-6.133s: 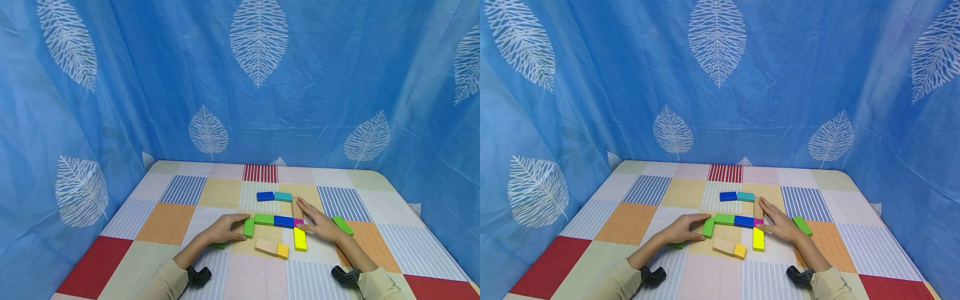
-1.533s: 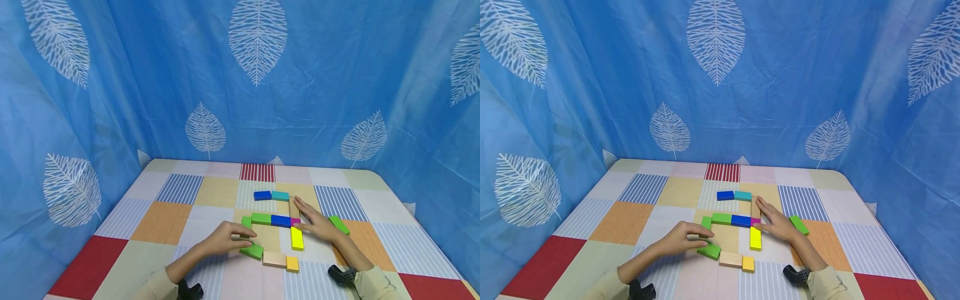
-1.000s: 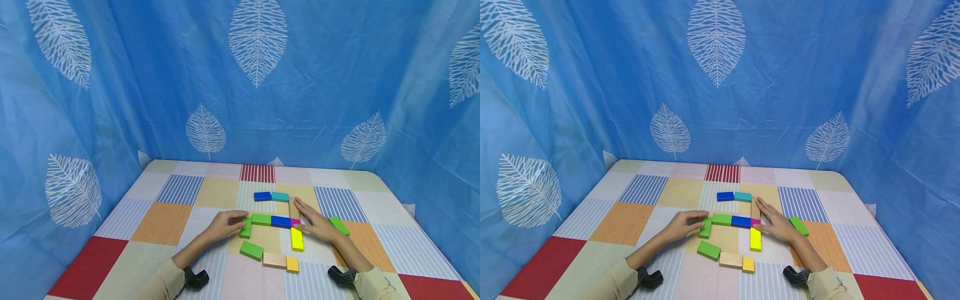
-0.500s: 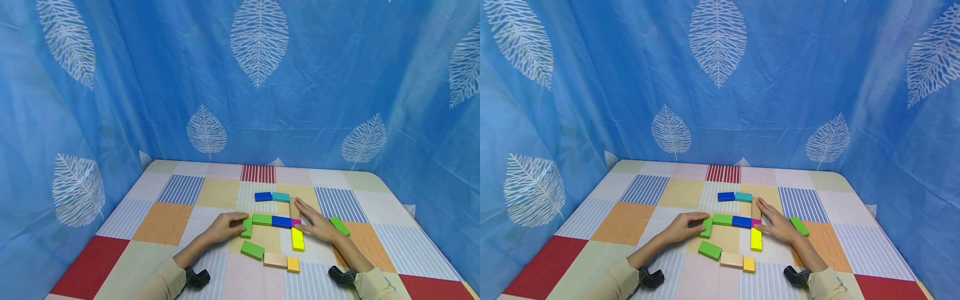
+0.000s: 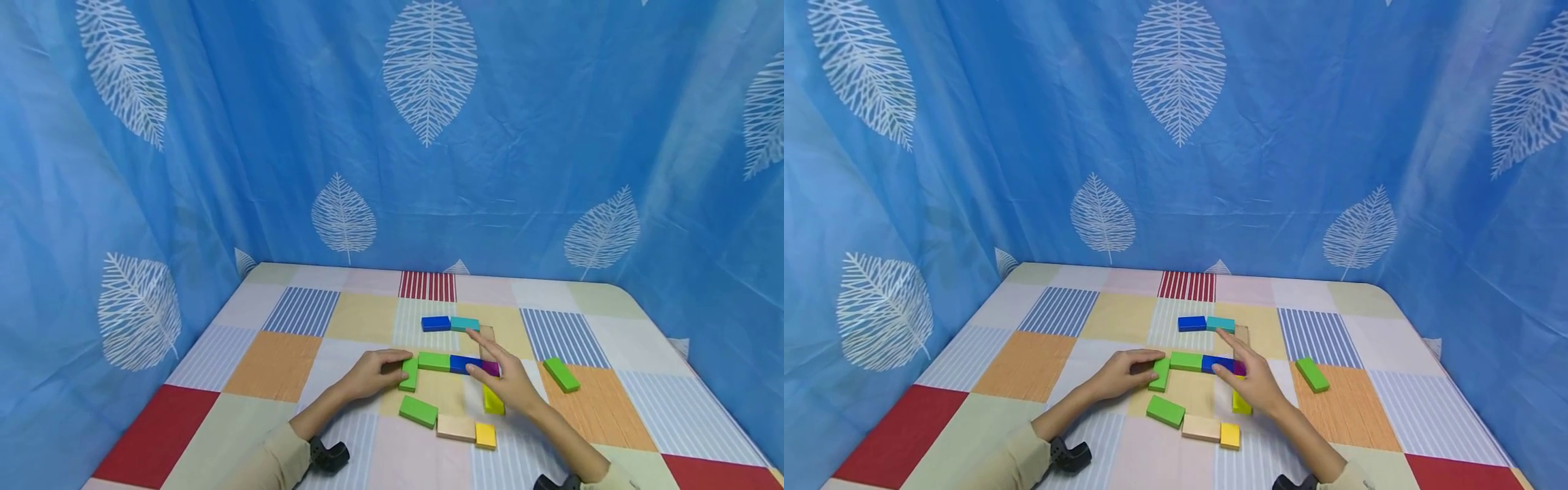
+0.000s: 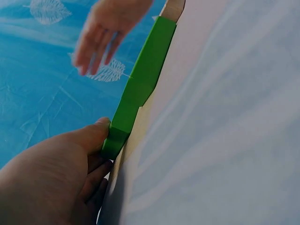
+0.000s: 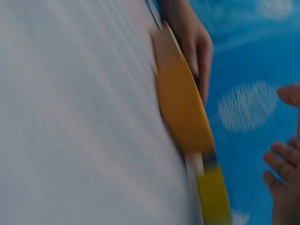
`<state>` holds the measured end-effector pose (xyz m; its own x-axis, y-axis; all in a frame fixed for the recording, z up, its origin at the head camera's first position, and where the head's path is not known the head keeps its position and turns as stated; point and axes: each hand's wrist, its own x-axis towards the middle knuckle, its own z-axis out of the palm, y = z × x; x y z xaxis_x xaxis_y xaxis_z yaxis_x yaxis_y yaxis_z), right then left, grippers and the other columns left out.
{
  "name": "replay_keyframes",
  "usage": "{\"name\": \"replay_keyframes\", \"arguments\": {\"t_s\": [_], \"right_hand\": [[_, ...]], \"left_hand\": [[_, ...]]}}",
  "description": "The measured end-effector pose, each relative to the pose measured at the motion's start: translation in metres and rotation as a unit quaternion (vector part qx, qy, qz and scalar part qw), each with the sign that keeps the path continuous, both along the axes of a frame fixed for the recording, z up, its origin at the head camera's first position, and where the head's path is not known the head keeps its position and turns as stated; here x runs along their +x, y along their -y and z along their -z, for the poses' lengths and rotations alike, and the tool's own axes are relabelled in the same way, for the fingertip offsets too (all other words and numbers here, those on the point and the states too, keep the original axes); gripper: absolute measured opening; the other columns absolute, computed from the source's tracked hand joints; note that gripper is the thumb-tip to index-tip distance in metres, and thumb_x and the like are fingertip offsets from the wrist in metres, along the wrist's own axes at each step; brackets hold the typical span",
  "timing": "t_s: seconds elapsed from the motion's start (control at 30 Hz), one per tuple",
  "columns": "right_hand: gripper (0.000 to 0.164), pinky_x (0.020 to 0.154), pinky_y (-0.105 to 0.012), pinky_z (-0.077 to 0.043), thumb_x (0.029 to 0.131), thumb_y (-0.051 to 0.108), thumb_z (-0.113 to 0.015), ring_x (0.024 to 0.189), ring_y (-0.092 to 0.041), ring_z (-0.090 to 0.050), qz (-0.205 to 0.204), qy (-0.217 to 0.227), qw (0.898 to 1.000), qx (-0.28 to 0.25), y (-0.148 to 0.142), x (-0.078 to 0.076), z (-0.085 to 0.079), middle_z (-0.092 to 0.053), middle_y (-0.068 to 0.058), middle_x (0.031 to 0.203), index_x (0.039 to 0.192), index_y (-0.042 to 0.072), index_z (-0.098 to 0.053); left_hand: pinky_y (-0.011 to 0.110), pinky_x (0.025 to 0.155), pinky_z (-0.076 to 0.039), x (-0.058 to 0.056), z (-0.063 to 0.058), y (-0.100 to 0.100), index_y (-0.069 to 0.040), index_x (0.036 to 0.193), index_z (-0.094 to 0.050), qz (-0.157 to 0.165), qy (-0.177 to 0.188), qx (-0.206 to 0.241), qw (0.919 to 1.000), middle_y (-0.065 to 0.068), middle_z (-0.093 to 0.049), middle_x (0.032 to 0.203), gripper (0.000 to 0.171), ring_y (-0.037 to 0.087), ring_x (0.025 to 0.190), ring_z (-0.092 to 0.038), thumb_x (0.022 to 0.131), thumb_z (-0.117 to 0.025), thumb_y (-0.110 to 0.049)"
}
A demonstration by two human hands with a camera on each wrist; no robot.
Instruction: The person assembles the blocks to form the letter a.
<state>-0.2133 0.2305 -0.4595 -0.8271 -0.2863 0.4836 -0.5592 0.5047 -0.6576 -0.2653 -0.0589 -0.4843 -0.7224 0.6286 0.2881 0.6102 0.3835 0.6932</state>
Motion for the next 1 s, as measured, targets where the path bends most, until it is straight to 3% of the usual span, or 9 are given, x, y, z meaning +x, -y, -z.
{"name": "replay_keyframes", "arguments": {"t_s": [0.17,0.43,0.53,0.63,0.8,1.0], "right_hand": [[0.074,0.095,-0.059,-0.035,0.084,0.013,-0.068,0.123,-0.029,-0.044,-0.022,0.008,1.000,0.001,0.041,0.033,-0.006,-0.048,-0.006,0.135,0.146,0.012,-0.027],[0.071,0.094,-0.044,-0.043,0.080,0.023,-0.072,0.118,-0.020,-0.050,-0.018,0.037,0.994,0.098,0.063,0.069,0.011,-0.052,-0.002,0.132,0.141,0.007,-0.038],[0.066,0.090,-0.042,-0.047,0.082,0.026,-0.071,0.112,-0.019,-0.055,-0.020,0.019,0.990,0.139,0.064,0.073,0.019,-0.056,-0.001,0.127,0.139,0.012,-0.042],[0.056,0.086,-0.039,-0.049,0.083,0.027,-0.070,0.109,-0.016,-0.056,-0.017,-0.027,0.986,0.166,0.065,0.073,0.026,-0.058,0.005,0.122,0.134,0.018,-0.049],[0.042,0.082,-0.037,-0.051,0.079,0.020,-0.073,0.104,-0.014,-0.058,-0.014,-0.115,0.979,0.166,0.066,0.068,0.027,-0.061,0.006,0.115,0.119,0.021,-0.063],[0.037,0.076,-0.034,-0.053,0.073,0.012,-0.076,0.095,-0.014,-0.061,-0.017,-0.169,0.972,0.165,0.065,0.063,0.025,-0.064,0.003,0.105,0.109,0.020,-0.070]], "left_hand": [[0.033,0.100,-0.039,0.001,0.000,-0.001,-0.005,0.125,-0.058,-0.001,0.002,0.000,1.0000,0.007,-0.057,0.125,0.042,0.021,0.119,-0.049,0.089,-0.062,-0.027],[0.034,0.100,-0.039,0.003,0.003,0.000,-0.006,0.125,-0.059,-0.008,0.004,-0.006,0.9999,0.007,-0.058,0.124,0.042,0.021,0.119,-0.050,0.089,-0.062,-0.027],[0.034,0.100,-0.039,0.005,0.003,0.001,-0.005,0.124,-0.058,-0.007,0.008,-0.007,0.9999,0.007,-0.058,0.124,0.042,0.022,0.119,-0.050,0.089,-0.062,-0.027],[0.033,0.100,-0.039,0.006,0.003,0.002,-0.005,0.124,-0.058,-0.005,0.007,-0.005,0.9999,0.008,-0.058,0.124,0.041,0.022,0.119,-0.050,0.089,-0.063,-0.025],[0.033,0.100,-0.039,0.004,0.002,0.001,-0.005,0.125,-0.058,-0.002,-0.001,-0.002,1.0000,0.007,-0.057,0.125,0.040,0.021,0.119,-0.049,0.089,-0.063,-0.024],[0.031,0.099,-0.040,0.001,-0.001,0.000,-0.006,0.124,-0.059,-0.006,-0.008,-0.005,0.9999,0.007,-0.058,0.124,0.040,0.020,0.118,-0.050,0.089,-0.063,-0.024]]}}
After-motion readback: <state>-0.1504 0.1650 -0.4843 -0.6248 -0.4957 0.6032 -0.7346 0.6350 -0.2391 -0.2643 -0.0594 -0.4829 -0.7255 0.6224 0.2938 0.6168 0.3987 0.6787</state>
